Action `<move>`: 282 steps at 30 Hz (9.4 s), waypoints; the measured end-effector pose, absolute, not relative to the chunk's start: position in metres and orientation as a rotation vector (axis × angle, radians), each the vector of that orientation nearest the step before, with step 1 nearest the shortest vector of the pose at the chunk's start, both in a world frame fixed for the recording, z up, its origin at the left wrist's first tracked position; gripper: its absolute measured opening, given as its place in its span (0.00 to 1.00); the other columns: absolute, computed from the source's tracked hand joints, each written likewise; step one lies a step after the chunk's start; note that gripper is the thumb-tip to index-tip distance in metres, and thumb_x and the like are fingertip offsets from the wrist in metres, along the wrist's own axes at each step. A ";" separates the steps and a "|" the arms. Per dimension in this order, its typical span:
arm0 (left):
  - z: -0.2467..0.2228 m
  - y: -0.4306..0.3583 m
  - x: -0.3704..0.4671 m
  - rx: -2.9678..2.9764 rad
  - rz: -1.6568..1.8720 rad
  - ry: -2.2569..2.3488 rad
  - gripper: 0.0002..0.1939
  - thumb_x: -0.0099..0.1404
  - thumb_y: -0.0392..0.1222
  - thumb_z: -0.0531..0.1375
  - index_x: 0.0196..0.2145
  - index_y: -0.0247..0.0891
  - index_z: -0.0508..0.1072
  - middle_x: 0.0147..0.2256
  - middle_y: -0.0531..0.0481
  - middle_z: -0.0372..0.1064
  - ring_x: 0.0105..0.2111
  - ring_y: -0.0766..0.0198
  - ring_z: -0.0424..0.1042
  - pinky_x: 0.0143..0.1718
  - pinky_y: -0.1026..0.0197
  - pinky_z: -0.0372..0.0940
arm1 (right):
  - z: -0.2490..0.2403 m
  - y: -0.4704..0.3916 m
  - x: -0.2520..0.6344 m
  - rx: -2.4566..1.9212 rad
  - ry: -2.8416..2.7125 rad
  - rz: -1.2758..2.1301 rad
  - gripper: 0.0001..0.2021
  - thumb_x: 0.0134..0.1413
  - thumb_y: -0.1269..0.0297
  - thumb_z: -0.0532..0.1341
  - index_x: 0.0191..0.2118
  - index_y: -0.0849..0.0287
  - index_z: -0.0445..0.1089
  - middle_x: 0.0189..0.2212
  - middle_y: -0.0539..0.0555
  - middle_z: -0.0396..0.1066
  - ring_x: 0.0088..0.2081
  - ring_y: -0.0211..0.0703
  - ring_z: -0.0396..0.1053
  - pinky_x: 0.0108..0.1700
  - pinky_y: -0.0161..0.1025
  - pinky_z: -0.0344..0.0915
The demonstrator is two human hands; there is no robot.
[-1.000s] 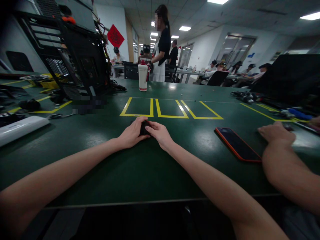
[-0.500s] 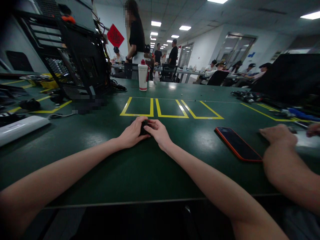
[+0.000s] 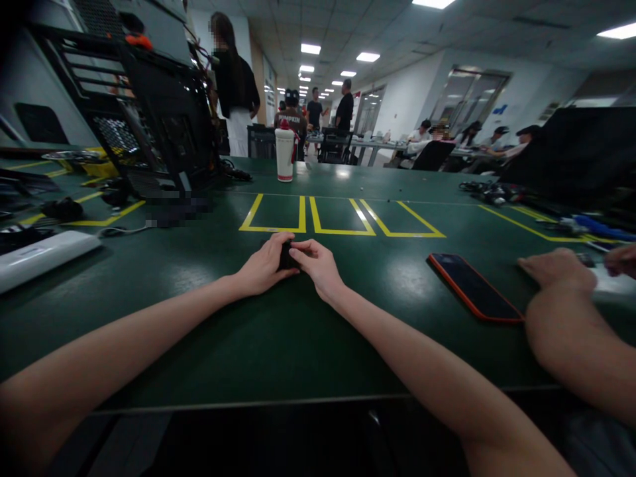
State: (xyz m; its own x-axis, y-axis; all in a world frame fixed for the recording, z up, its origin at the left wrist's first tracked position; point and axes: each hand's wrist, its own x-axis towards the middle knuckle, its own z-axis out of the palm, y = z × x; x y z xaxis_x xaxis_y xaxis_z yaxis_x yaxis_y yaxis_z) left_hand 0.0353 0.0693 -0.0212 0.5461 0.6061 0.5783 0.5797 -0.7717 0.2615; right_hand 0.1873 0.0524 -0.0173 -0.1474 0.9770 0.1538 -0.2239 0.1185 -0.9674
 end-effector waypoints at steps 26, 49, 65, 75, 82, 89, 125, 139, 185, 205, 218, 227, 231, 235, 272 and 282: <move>-0.019 0.067 0.036 2.719 1.025 1.065 0.31 0.55 0.45 0.60 0.51 0.37 0.49 0.50 0.39 0.55 0.50 0.50 0.60 0.48 0.46 0.61 | -0.021 0.057 0.189 -0.861 -1.313 1.240 0.15 0.40 0.69 0.64 0.39 0.58 0.68 0.40 0.53 0.69 0.43 0.41 0.66 0.50 0.43 0.60; -0.021 0.068 0.036 2.698 1.048 1.058 0.31 0.55 0.46 0.60 0.51 0.38 0.49 0.50 0.39 0.55 0.51 0.50 0.60 0.47 0.45 0.60 | -0.020 0.051 0.189 -0.863 -1.330 1.244 0.15 0.39 0.69 0.65 0.38 0.57 0.67 0.40 0.52 0.69 0.44 0.40 0.65 0.50 0.42 0.60; -0.019 0.066 0.036 2.716 1.027 1.067 0.31 0.55 0.45 0.60 0.51 0.37 0.49 0.50 0.39 0.55 0.50 0.50 0.60 0.47 0.46 0.61 | -0.021 0.052 0.191 -0.864 -1.348 1.225 0.15 0.42 0.68 0.63 0.41 0.56 0.67 0.43 0.52 0.67 0.46 0.41 0.65 0.51 0.43 0.60; -0.022 0.069 0.036 2.735 1.034 1.087 0.29 0.56 0.44 0.59 0.51 0.35 0.49 0.50 0.38 0.55 0.50 0.50 0.60 0.47 0.48 0.61 | -0.020 0.050 0.181 -0.890 -1.381 1.086 0.15 0.39 0.65 0.66 0.36 0.57 0.64 0.37 0.51 0.68 0.42 0.40 0.66 0.48 0.41 0.63; -0.021 0.068 0.035 2.724 1.040 1.074 0.32 0.55 0.45 0.60 0.52 0.36 0.48 0.50 0.39 0.55 0.50 0.50 0.60 0.48 0.47 0.61 | -0.024 0.051 0.186 -0.901 -1.409 1.048 0.09 0.47 0.62 0.60 0.36 0.56 0.68 0.36 0.51 0.70 0.42 0.40 0.67 0.49 0.43 0.62; -0.021 0.068 0.035 2.716 1.039 1.080 0.32 0.55 0.47 0.60 0.52 0.37 0.49 0.50 0.39 0.55 0.50 0.49 0.60 0.47 0.46 0.61 | -0.022 0.054 0.188 -0.843 -1.358 1.088 0.13 0.42 0.71 0.62 0.38 0.57 0.67 0.40 0.51 0.70 0.44 0.40 0.67 0.52 0.43 0.60; -0.020 0.066 0.035 2.708 1.024 1.070 0.32 0.55 0.46 0.60 0.51 0.37 0.48 0.50 0.39 0.55 0.51 0.50 0.59 0.47 0.46 0.61 | -0.019 0.055 0.194 -0.879 -1.412 1.227 0.15 0.42 0.67 0.63 0.41 0.58 0.67 0.41 0.53 0.69 0.45 0.42 0.66 0.52 0.45 0.59; -0.020 0.066 0.035 2.699 1.007 1.101 0.32 0.55 0.46 0.60 0.52 0.37 0.48 0.50 0.39 0.54 0.50 0.50 0.60 0.46 0.47 0.63 | -0.024 0.058 0.194 -0.914 -1.415 1.216 0.16 0.46 0.64 0.61 0.44 0.56 0.66 0.42 0.53 0.68 0.46 0.41 0.65 0.52 0.45 0.58; -0.018 0.060 0.038 2.688 1.023 1.137 0.31 0.55 0.46 0.60 0.51 0.37 0.49 0.49 0.40 0.55 0.48 0.50 0.62 0.41 0.48 0.65 | -0.019 0.048 0.191 -0.850 -1.445 1.125 0.08 0.45 0.65 0.62 0.34 0.56 0.66 0.35 0.49 0.69 0.41 0.38 0.67 0.50 0.43 0.61; -0.019 0.061 0.039 2.683 1.009 1.179 0.31 0.55 0.48 0.60 0.51 0.36 0.49 0.49 0.40 0.56 0.48 0.50 0.62 0.43 0.48 0.65 | -0.020 0.058 0.192 -0.885 -1.409 1.087 0.10 0.43 0.66 0.63 0.36 0.57 0.67 0.36 0.51 0.70 0.41 0.40 0.67 0.50 0.43 0.61; -0.020 0.063 0.038 2.681 1.028 1.179 0.32 0.54 0.47 0.60 0.51 0.37 0.49 0.49 0.40 0.56 0.48 0.50 0.62 0.42 0.48 0.65 | -0.020 0.054 0.192 -0.856 -1.404 1.115 0.06 0.45 0.65 0.62 0.33 0.58 0.68 0.35 0.51 0.69 0.41 0.40 0.67 0.50 0.43 0.61; -0.019 0.062 0.038 2.668 1.024 1.162 0.31 0.55 0.47 0.60 0.50 0.37 0.50 0.49 0.40 0.56 0.48 0.51 0.62 0.43 0.47 0.64 | -0.020 0.055 0.193 -0.816 -1.414 1.227 0.12 0.42 0.68 0.63 0.37 0.56 0.67 0.40 0.51 0.69 0.45 0.41 0.66 0.52 0.44 0.58; -0.020 0.062 0.038 2.661 1.019 1.176 0.31 0.55 0.47 0.60 0.51 0.37 0.49 0.49 0.40 0.55 0.48 0.50 0.62 0.42 0.48 0.65 | -0.020 0.051 0.194 -0.822 -1.433 1.214 0.10 0.43 0.67 0.62 0.35 0.56 0.66 0.38 0.50 0.69 0.43 0.39 0.67 0.51 0.43 0.60; -0.019 0.062 0.038 2.668 1.014 1.169 0.31 0.55 0.47 0.60 0.50 0.37 0.49 0.49 0.40 0.56 0.47 0.51 0.62 0.43 0.48 0.64 | -0.020 0.053 0.193 -0.877 -1.425 1.150 0.11 0.44 0.66 0.62 0.38 0.56 0.67 0.38 0.51 0.68 0.44 0.40 0.66 0.51 0.44 0.59; -0.017 0.059 0.039 2.639 1.010 1.166 0.30 0.54 0.46 0.60 0.50 0.38 0.50 0.48 0.41 0.56 0.47 0.51 0.63 0.41 0.47 0.65 | -0.019 0.055 0.193 -0.841 -1.455 1.171 0.14 0.45 0.69 0.61 0.42 0.56 0.66 0.44 0.51 0.68 0.48 0.40 0.64 0.55 0.44 0.56; -0.021 0.061 0.040 2.650 1.040 1.193 0.31 0.54 0.47 0.60 0.50 0.37 0.49 0.49 0.40 0.56 0.48 0.50 0.62 0.42 0.48 0.65 | -0.020 0.054 0.194 -0.854 -1.448 1.116 0.08 0.46 0.65 0.61 0.36 0.57 0.68 0.37 0.51 0.69 0.43 0.39 0.67 0.51 0.42 0.60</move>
State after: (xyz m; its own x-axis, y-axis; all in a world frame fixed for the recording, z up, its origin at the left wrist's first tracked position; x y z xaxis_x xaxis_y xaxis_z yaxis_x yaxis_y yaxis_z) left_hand 0.0399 0.0609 -0.0205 0.4745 0.6817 0.5570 0.6449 -0.6998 0.3071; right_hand 0.1937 0.0536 -0.0203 -0.1755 0.9337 0.3120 -0.0640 0.3054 -0.9501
